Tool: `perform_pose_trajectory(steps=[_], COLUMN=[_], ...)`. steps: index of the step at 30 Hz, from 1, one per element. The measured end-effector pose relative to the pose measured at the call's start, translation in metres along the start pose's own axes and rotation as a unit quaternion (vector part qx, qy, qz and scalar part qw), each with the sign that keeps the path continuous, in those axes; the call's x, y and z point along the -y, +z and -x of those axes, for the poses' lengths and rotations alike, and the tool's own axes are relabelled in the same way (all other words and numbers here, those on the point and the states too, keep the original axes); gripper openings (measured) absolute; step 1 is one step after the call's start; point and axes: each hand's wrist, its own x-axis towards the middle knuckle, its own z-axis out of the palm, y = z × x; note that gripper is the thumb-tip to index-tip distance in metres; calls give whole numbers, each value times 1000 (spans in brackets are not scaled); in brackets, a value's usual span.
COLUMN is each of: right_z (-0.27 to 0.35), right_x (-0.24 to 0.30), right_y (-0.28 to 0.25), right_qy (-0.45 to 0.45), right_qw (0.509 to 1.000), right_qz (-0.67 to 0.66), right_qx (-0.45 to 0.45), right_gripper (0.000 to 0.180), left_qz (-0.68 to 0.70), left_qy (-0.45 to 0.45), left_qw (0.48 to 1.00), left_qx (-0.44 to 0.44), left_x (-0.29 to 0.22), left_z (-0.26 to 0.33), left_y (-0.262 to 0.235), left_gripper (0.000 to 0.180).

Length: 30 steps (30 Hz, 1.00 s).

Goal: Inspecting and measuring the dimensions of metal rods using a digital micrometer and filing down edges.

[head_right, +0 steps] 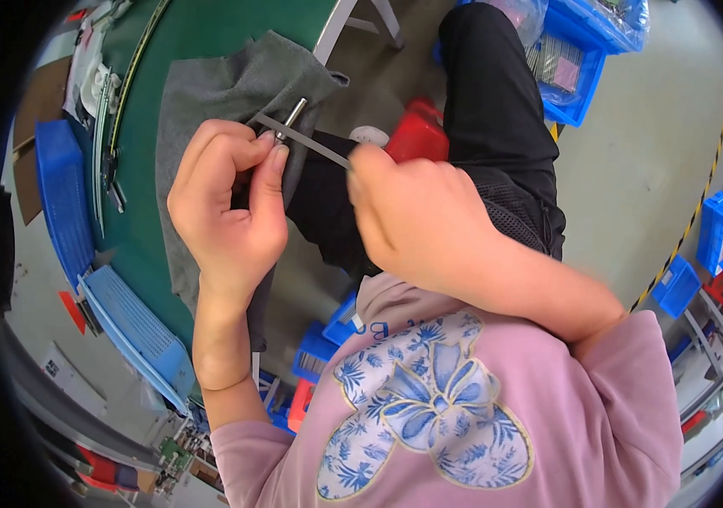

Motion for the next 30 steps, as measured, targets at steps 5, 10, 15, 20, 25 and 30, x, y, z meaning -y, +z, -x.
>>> perform_pose_trajectory(steps=[5,10,15,20,25,30], right_z=[-22,3,-16,-14,-4,24], right_x=[11,-9,-7,-10,-16,-47], right_y=[-8,6,20,24,20,12], right_qy=[-65,-20,-78,-71,-52,-59], right_qw=[998,1000,992,991,995,992], right_qz=[-6,13,-20,-49,-6,-99], right_qx=[-22,-17,-94,-102,-85,-55], right_gripper=[4,4,10,11,11,2], left_qz=[1,-2,13,-5,4,-4], left_qy=[6,3,6,5,7,-3], left_qw=[1000,1000,1000,1000,1000,1000], left_qx=[1,4,1,10,9,24], left_x=[-1,0,2,0,2,-1], left_z=[-2,-2,-4,-4,-3,-3], left_y=[0,0,-2,-4,-2,-6], left_gripper=[16,16,16,16,16,15])
